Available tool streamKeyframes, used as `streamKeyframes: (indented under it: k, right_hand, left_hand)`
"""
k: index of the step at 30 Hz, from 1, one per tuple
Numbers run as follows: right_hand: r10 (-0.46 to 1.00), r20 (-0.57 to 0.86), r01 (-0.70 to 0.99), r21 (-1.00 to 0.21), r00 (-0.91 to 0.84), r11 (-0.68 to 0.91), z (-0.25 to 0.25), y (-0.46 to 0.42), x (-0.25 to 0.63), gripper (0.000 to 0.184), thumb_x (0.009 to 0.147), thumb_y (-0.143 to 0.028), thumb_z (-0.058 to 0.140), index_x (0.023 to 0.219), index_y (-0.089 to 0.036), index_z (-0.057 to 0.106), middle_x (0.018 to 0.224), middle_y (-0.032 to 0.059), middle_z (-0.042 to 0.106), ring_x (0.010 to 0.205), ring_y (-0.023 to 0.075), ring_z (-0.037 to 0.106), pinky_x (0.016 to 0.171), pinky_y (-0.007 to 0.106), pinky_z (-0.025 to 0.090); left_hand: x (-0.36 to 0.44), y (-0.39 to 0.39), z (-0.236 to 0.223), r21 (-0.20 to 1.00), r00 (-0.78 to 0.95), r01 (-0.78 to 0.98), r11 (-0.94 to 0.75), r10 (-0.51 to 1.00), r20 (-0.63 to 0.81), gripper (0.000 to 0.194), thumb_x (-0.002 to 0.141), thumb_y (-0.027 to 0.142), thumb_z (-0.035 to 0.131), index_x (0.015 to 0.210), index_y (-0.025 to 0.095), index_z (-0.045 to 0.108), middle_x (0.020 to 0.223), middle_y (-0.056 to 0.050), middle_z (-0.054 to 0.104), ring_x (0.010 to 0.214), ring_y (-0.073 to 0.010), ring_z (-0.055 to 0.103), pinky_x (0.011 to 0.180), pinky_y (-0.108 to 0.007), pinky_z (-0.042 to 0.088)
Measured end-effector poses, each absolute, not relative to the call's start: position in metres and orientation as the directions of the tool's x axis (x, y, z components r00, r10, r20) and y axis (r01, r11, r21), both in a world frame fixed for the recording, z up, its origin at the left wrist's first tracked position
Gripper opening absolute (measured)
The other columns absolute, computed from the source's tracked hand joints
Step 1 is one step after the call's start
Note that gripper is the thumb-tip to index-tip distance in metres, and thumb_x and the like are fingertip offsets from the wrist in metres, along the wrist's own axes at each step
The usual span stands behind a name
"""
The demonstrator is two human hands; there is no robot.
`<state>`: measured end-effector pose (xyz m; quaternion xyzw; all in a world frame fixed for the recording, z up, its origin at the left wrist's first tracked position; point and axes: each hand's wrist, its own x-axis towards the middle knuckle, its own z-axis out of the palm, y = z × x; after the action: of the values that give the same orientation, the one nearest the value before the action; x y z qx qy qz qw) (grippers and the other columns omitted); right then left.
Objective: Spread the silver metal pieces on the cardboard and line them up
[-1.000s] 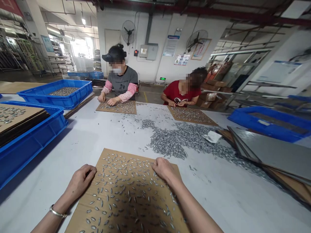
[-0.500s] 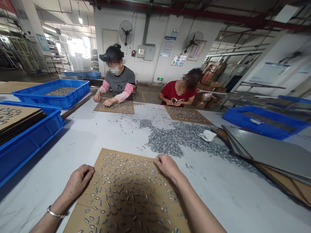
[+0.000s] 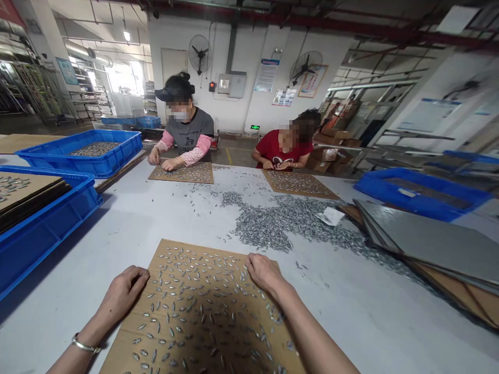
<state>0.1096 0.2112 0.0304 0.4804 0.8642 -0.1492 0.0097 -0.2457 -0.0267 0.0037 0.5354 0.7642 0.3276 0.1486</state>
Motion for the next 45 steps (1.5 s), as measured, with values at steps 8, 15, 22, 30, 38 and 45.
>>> streamKeyframes:
  k: [8, 15, 22, 30, 38, 45]
  right_hand:
    - [0.837, -0.089, 0.817, -0.297, -0.539, 0.494, 0.017, 0.212, 0.108, 0.016, 0.095, -0.017, 0.051, 0.081, -0.021, 0.058, 0.091, 0.0065, 0.069, 0.085, 0.0184, 0.059, 0.069, 0.026, 0.028]
    - [0.835, -0.058, 0.797, -0.34, -0.547, 0.499, 0.027, 0.205, 0.119, 0.02, 0.095, -0.022, 0.05, 0.08, -0.02, 0.063, 0.088, 0.007, 0.071, 0.082, 0.0188, 0.061, 0.07, 0.026, 0.032]
    - [0.848, -0.097, 0.824, -0.317, -0.52, 0.469, 0.014, 0.198, 0.116, 0.023, 0.096, -0.023, 0.047, 0.078, -0.019, 0.06, 0.083, 0.0082, 0.068, 0.076, 0.0177, 0.057, 0.064, 0.027, 0.027]
    - [0.805, -0.06, 0.776, -0.316, -0.59, 0.545, 0.016, 0.209, 0.112, 0.024, 0.098, -0.026, 0.05, 0.077, -0.019, 0.059, 0.086, 0.0079, 0.066, 0.08, 0.0185, 0.057, 0.068, 0.027, 0.029]
    - [0.837, -0.049, 0.804, -0.314, -0.546, 0.506, 0.012, 0.205, 0.109, 0.019, 0.092, -0.016, 0.05, 0.079, -0.018, 0.062, 0.083, 0.0076, 0.068, 0.075, 0.0172, 0.056, 0.065, 0.027, 0.026]
    - [0.847, -0.026, 0.808, -0.318, -0.531, 0.497, 0.026, 0.21, 0.116, 0.018, 0.095, -0.019, 0.049, 0.085, -0.018, 0.064, 0.091, 0.0085, 0.069, 0.083, 0.0183, 0.057, 0.069, 0.026, 0.029]
  left_hand:
    - [-0.241, -0.026, 0.011, 0.649, -0.388, 0.732, 0.208, 0.91, 0.146, 0.037, 0.096, 0.05, 0.044, 0.082, 0.024, 0.066, 0.092, -0.007, 0.073, 0.083, -0.0248, 0.069, 0.078, -0.036, 0.054]
    - [-0.24, -0.025, 0.011, 0.643, -0.422, 0.728, 0.236, 0.894, 0.15, 0.036, 0.095, 0.05, 0.045, 0.083, 0.024, 0.067, 0.093, -0.007, 0.073, 0.085, -0.0256, 0.069, 0.081, -0.037, 0.053]
    - [-0.241, -0.024, 0.004, 0.633, -0.444, 0.732, 0.252, 0.881, 0.164, 0.04, 0.096, 0.053, 0.043, 0.086, 0.023, 0.067, 0.095, -0.008, 0.073, 0.087, -0.0259, 0.069, 0.083, -0.04, 0.054]
    - [-0.242, -0.023, 0.005, 0.646, -0.47, 0.716, 0.265, 0.867, 0.166, 0.039, 0.095, 0.054, 0.045, 0.086, 0.024, 0.069, 0.097, -0.008, 0.074, 0.088, -0.0263, 0.07, 0.082, -0.039, 0.055]
    - [-0.242, -0.023, 0.006, 0.637, -0.466, 0.725, 0.26, 0.867, 0.176, 0.039, 0.093, 0.054, 0.046, 0.083, 0.024, 0.069, 0.093, -0.007, 0.074, 0.084, -0.0258, 0.07, 0.08, -0.038, 0.055]
    - [-0.242, -0.023, 0.005, 0.641, -0.467, 0.721, 0.264, 0.868, 0.167, 0.039, 0.094, 0.053, 0.046, 0.084, 0.024, 0.069, 0.094, -0.007, 0.074, 0.085, -0.0256, 0.07, 0.081, -0.039, 0.055]
